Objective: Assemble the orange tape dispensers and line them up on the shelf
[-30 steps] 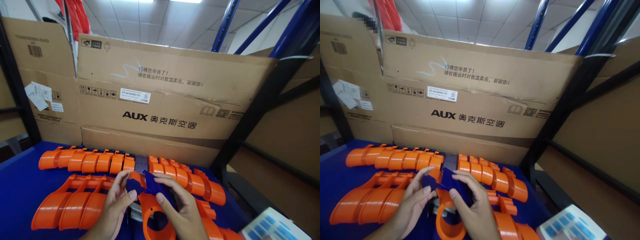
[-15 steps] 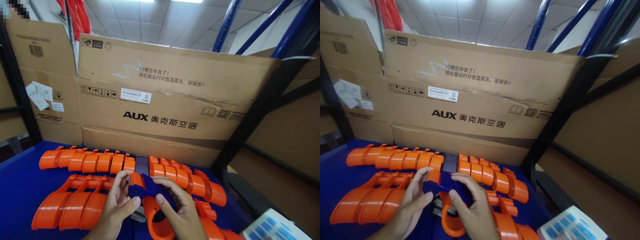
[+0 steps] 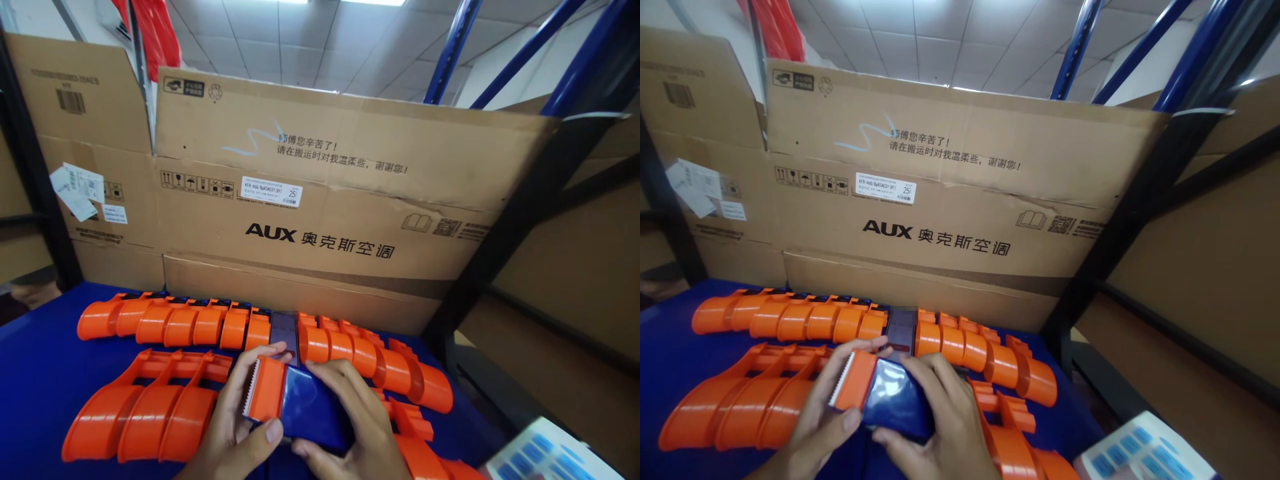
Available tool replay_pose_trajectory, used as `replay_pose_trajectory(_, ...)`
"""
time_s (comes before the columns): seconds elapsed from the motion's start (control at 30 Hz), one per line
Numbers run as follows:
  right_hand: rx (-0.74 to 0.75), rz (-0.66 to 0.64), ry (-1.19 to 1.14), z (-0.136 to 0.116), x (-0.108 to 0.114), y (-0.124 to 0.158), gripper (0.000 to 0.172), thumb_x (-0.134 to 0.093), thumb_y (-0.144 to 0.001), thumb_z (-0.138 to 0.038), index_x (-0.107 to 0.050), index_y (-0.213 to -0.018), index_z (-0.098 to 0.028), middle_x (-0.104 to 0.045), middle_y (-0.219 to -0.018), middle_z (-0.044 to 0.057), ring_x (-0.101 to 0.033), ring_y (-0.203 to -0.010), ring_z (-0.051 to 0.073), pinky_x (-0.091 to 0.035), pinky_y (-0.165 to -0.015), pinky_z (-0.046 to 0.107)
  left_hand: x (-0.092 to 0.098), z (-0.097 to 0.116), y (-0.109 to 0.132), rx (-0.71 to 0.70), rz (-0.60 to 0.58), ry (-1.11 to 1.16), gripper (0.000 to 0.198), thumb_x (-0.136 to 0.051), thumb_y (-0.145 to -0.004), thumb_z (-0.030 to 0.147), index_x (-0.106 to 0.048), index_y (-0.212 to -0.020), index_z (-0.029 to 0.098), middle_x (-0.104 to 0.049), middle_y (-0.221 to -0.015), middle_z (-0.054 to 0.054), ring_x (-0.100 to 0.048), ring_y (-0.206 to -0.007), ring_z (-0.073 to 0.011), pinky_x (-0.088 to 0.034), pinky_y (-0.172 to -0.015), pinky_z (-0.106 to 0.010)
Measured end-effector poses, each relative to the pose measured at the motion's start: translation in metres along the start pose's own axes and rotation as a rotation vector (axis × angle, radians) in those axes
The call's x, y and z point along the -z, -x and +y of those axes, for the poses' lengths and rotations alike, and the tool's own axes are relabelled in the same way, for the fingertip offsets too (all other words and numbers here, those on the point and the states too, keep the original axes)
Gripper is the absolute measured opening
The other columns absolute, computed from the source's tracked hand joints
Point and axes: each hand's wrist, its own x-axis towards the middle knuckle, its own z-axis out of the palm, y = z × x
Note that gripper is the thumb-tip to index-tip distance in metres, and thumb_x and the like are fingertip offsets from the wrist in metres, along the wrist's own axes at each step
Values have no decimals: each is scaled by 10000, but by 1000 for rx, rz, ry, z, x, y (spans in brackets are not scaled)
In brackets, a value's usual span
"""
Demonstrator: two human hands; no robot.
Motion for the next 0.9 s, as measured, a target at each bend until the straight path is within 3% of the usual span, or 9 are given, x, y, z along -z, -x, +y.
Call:
replay_pose_trajectory(0.1,76,34,90,0,-2,-3,758,-816,-783,-449,-481,-1433,-250,-636,-1179,115,-663,-1037,299,-579,-858,406,4,-3,-4,46,8,7,617,-747,-832,406,-480,-1384,335,-527,-1528,-108,-479,-1395,-353,-365,-1150,-490)
replay_pose_trajectory(0.2,142,34,161,-2,-3,-3,711,-797,-809,-442,-500,-1425,-251,-629,-1176,118,-656,-1045,302,-573,-876,427,7,-5,-8,48,55,-90,437,-745,-855,316,-536,-1239,317,-612,-1450,-108,-609,-1271,-321,-398,-1121,-487)
replay_pose_trajectory(0.3,161,34,187,-5,-5,-1,658,-764,-843,-432,-508,-1424,-258,-616,-1196,122,-649,-1070,304,-573,-884,434,9,-2,-9,29,81,-143,346,-755,-849,264,-546,-1123,298,-672,-1375,-92,-646,-1227,-301,-423,-1099,-473)
replay_pose_trajectory(0.7,189,40,177,0,-7,-1,700,-745,-870,-413,-451,-1488,-264,-577,-1213,129,-630,-1087,296,-573,-891,440,7,2,-9,-3,83,-107,322,-756,-835,208,-507,-1028,271,-696,-1307,-89,-644,-1215,-302,-418,-1069,-477)
replay_pose_trajectory(0.9,196,14,164,0,-4,-1,639,-723,-892,-403,-477,-1471,-288,-579,-1210,122,-631,-1081,286,-574,-886,435,8,-1,-11,33,99,-34,335,-780,-809,221,-533,-1028,272,-707,-1306,-96,-649,-1220,-312,-416,-1088,-491)
